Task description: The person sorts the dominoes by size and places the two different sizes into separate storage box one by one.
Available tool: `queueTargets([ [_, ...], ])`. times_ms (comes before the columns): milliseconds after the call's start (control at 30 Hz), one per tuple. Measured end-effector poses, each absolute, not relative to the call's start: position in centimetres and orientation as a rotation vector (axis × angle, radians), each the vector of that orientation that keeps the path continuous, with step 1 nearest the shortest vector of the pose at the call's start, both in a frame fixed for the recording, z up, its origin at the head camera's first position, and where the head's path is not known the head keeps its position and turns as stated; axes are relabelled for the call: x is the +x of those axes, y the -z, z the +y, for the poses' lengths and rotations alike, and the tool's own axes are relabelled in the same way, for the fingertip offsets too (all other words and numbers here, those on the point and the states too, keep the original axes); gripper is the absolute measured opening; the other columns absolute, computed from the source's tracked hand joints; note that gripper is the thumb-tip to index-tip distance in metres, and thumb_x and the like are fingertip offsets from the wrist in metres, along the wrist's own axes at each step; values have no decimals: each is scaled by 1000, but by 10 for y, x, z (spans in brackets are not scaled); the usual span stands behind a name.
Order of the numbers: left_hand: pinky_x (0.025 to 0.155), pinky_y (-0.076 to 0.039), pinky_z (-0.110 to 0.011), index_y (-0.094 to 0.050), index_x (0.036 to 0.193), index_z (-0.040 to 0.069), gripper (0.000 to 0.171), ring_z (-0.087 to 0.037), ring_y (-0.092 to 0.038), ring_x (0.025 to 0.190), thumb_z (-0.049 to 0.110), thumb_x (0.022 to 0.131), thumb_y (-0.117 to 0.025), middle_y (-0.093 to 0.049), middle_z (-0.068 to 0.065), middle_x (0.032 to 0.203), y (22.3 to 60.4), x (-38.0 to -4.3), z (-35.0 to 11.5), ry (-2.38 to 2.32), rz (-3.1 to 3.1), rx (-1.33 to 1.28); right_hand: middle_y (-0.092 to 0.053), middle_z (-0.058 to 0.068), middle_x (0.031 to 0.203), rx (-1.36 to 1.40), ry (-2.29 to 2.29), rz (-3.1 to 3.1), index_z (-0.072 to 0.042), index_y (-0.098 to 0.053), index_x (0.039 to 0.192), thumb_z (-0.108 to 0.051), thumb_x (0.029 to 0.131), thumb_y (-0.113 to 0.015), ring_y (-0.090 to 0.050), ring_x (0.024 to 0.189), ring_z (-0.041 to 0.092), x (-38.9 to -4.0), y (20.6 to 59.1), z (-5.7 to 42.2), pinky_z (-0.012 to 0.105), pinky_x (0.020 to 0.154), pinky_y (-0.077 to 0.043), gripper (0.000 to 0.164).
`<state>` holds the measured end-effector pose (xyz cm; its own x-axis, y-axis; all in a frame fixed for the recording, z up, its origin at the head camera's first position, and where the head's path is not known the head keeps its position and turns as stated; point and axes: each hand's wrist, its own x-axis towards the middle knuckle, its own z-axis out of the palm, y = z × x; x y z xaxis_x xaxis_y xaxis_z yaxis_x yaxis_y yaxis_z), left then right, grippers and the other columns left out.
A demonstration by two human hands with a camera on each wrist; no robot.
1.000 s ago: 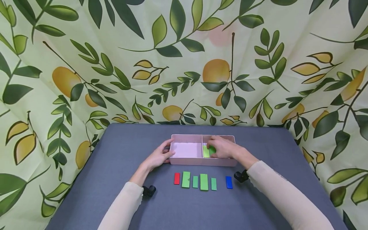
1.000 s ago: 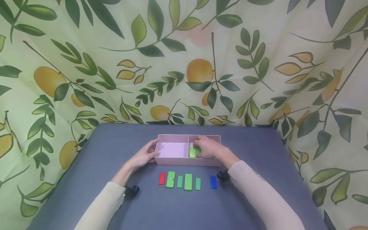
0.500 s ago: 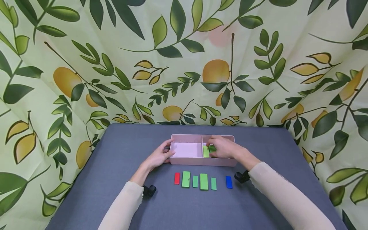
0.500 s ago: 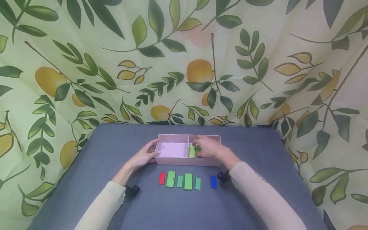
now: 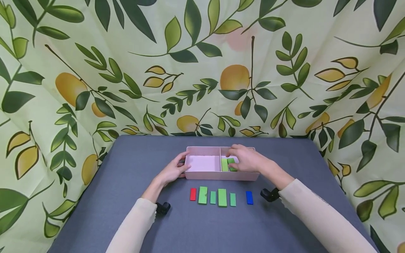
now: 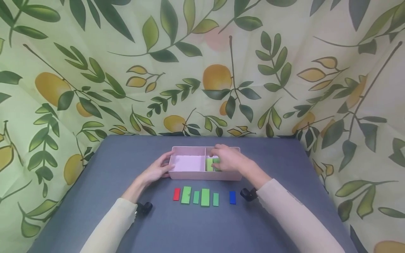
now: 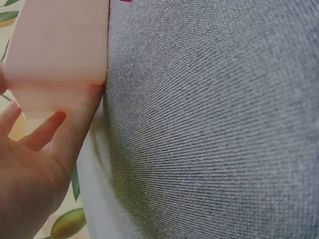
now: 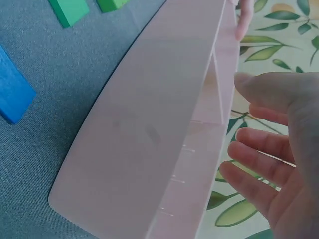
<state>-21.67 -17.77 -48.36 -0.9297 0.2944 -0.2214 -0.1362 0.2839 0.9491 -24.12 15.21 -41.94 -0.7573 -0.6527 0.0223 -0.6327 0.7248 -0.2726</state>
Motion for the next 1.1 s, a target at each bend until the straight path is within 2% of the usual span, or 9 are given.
queueTargets([
  [367, 98, -53, -50, -33, 159, 21, 64, -38, -47, 132, 15, 102, -61, -30, -17, 159, 486, -217, -179, -1657, 2238, 143, -66, 5, 115, -1181, 381, 2925, -10, -73, 114, -29, 88, -79, -61, 107, 23, -221, 411, 153, 44, 90, -55, 33],
  [800, 96, -54, -49, -33, 159, 20, 63, -37, -49, 131, 14, 103, -61, -30, -17, 159, 487, -217, -177, -1674, 2229, 152, -64, 1, 106, -1402, 497, 2952, -13, -73, 109, -24, 86, -82, -59, 97, 16, -191, 415, 158, 33, 79, -55, 28],
  [1100, 97, -53, -49, -34, 159, 21, 63, -37, -48, 132, 15, 103, -61, -30, -16, 159, 488, -216, -178, -1667, 2229, 143, -64, -1, 105, -1456, 540, 2933, -13, -72, 110, -27, 88, -79, -60, 92, 13, -173, 420, 153, 32, 78, -55, 27],
])
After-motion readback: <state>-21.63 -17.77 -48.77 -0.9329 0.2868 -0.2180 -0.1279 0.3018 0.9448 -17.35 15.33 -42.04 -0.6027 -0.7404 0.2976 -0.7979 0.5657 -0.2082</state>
